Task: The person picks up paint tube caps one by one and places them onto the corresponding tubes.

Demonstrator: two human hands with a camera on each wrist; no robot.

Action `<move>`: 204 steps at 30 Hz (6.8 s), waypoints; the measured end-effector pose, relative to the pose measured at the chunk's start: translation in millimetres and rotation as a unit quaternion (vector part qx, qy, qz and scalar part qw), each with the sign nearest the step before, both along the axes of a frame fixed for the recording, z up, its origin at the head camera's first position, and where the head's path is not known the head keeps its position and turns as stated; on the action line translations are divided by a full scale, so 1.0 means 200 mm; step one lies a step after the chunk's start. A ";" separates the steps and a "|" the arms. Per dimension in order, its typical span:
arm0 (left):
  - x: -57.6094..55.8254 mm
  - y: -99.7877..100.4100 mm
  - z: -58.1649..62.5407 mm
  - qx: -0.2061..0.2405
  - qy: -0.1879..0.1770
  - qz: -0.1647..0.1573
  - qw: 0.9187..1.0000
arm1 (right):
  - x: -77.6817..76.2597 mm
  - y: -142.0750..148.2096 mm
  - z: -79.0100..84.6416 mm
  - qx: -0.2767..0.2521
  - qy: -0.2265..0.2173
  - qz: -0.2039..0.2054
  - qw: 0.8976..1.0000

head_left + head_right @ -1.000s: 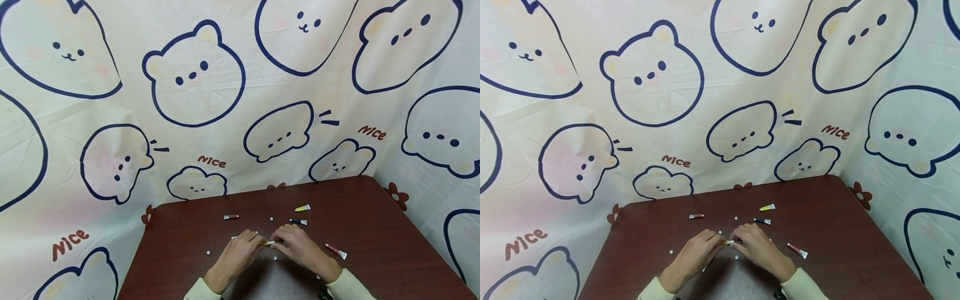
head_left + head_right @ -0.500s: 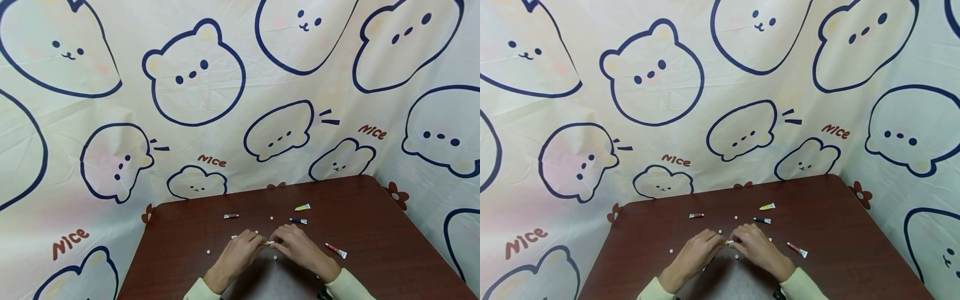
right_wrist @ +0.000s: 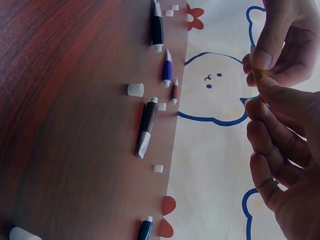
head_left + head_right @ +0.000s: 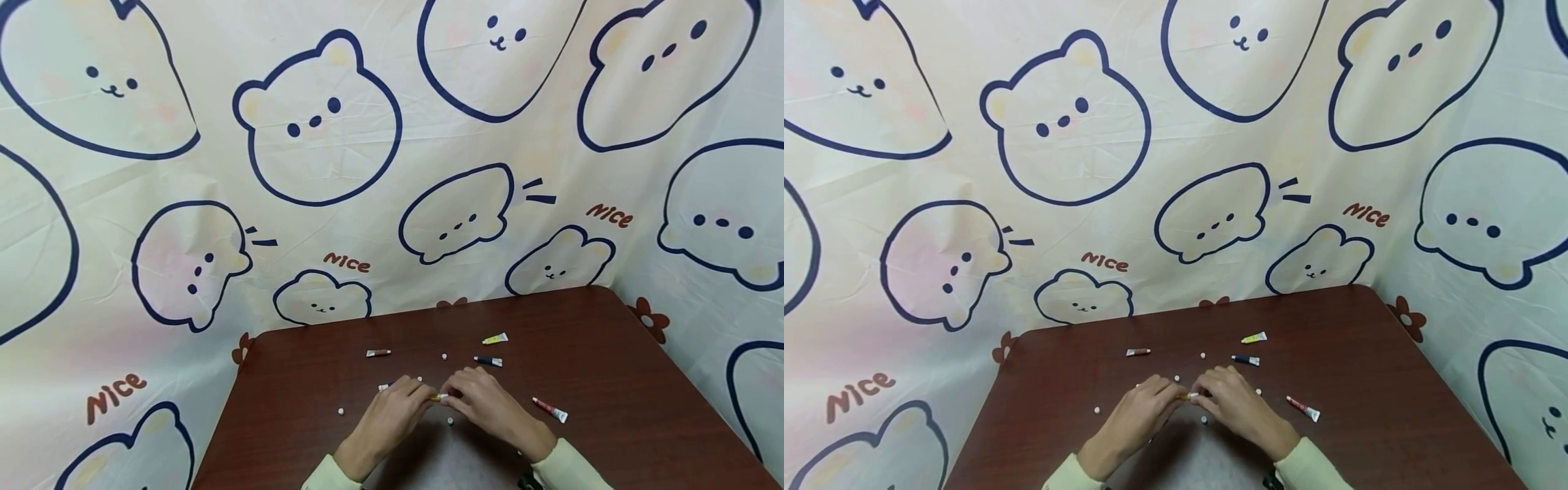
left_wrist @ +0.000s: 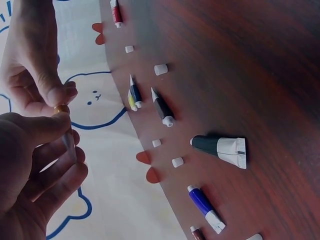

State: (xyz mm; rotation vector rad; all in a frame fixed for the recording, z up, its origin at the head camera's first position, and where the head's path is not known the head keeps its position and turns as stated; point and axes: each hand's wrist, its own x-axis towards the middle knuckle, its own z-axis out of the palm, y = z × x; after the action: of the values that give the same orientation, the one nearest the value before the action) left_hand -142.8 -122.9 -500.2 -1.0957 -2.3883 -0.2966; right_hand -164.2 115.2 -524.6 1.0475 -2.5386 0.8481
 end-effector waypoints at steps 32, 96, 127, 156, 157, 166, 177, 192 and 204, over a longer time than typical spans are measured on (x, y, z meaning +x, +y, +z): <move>0.00 0.01 -0.02 0.047 0.007 0.003 0.999 | 0.01 -0.01 -0.04 -0.065 -0.019 -0.023 0.997; 0.01 0.03 0.00 0.077 0.010 -0.018 0.997 | 0.02 0.01 -0.04 -0.040 0.019 0.003 0.999; 0.03 0.04 -0.07 0.069 0.046 -0.026 0.996 | 0.06 0.07 -0.06 -0.036 -0.067 -0.040 0.996; 0.10 0.05 -0.18 0.067 0.016 -0.004 0.998 | 0.18 0.39 -0.24 0.005 0.031 -0.079 0.996; 0.10 0.05 -0.18 0.068 0.013 -0.003 0.998 | 0.18 0.40 -0.24 0.004 0.033 -0.077 0.996; 0.12 0.04 -0.21 0.067 0.012 -0.006 0.998 | 0.20 0.45 -0.27 0.006 0.051 -0.070 0.996; 0.20 0.04 -0.28 0.063 0.018 -0.014 0.998 | 0.26 0.49 -0.29 0.025 0.009 -0.086 0.996; 0.23 0.02 -0.33 0.058 0.005 -0.014 0.998 | 0.24 0.51 -0.30 0.026 0.044 -0.047 0.998; 0.24 0.04 -0.31 0.052 -0.002 -0.016 0.999 | 0.23 0.54 -0.30 0.025 0.009 -0.023 0.999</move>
State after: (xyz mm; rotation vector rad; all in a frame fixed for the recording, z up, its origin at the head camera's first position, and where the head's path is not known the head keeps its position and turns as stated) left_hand -95.5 -115.1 -563.1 -1.0884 -2.3327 -0.4297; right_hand -117.7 223.8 -584.2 1.0038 -2.5716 0.7639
